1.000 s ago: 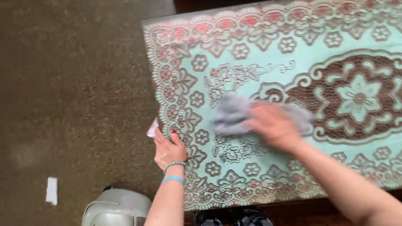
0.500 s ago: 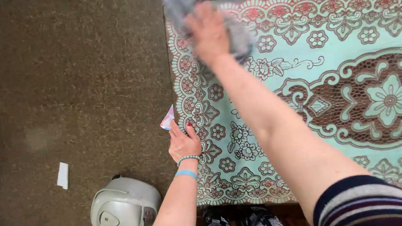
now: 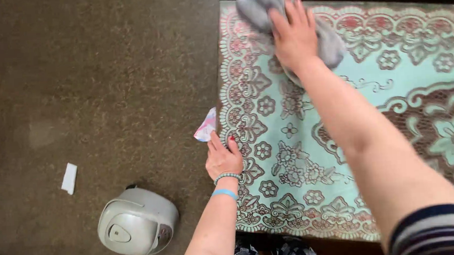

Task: The person wipes a patterned tablecloth and adjacent tabletop with a gray cloth. They move items like a plastic bag and containers aside to reach the surface, then wipe the cloth and the table edges. The person also wipes a white trash bin on the floor.

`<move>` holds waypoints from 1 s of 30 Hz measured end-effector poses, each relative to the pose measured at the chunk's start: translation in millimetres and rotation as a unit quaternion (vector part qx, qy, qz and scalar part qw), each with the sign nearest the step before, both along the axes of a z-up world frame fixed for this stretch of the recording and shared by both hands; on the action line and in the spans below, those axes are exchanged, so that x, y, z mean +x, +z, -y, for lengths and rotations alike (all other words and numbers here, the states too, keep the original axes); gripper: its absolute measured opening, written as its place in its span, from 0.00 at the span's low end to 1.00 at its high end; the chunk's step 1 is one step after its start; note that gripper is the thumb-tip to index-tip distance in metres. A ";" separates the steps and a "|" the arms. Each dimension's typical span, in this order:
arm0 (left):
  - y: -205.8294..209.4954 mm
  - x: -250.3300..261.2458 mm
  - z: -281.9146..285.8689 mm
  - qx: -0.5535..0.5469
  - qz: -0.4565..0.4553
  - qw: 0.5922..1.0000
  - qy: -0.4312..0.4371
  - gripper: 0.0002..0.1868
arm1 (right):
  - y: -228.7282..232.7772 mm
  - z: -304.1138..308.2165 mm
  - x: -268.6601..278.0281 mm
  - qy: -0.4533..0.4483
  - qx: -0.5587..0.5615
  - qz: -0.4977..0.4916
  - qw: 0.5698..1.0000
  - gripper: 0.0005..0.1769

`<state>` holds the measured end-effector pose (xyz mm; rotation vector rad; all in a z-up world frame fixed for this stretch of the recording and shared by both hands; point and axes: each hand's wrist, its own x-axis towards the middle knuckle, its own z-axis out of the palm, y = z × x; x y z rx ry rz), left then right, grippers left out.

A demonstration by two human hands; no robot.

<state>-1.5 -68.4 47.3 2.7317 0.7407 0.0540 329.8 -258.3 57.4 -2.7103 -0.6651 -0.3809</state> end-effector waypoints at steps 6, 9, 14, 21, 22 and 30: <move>8.5 1.5 -2.2 -0.030 -0.041 0.999 0.000 0.35 | -19.7 -130.4 73.3 -0.022 -0.015 0.004 1.000 0.16; 1.2 -1.0 -0.8 0.009 -0.010 1.000 0.007 0.34 | -8.0 -113.9 97.6 0.083 -0.078 -0.110 0.987 0.17; 10.4 0.3 -7.1 -0.009 -0.043 0.999 0.002 0.33 | -32.9 -27.0 133.4 0.078 -0.173 -0.199 0.961 0.19; -2.2 -1.1 -4.8 0.005 -0.035 0.999 0.000 0.34 | 39.0 275.2 87.7 -0.203 -0.270 -0.276 0.900 0.19; 0.4 2.0 -3.9 0.006 -0.032 0.999 0.001 0.34 | 40.4 293.1 80.2 -0.203 -0.269 -0.274 0.901 0.19; 2.4 1.6 -1.3 0.013 -0.012 1.000 -0.012 0.34 | -89.3 281.8 106.3 -0.462 -0.275 0.087 0.839 0.08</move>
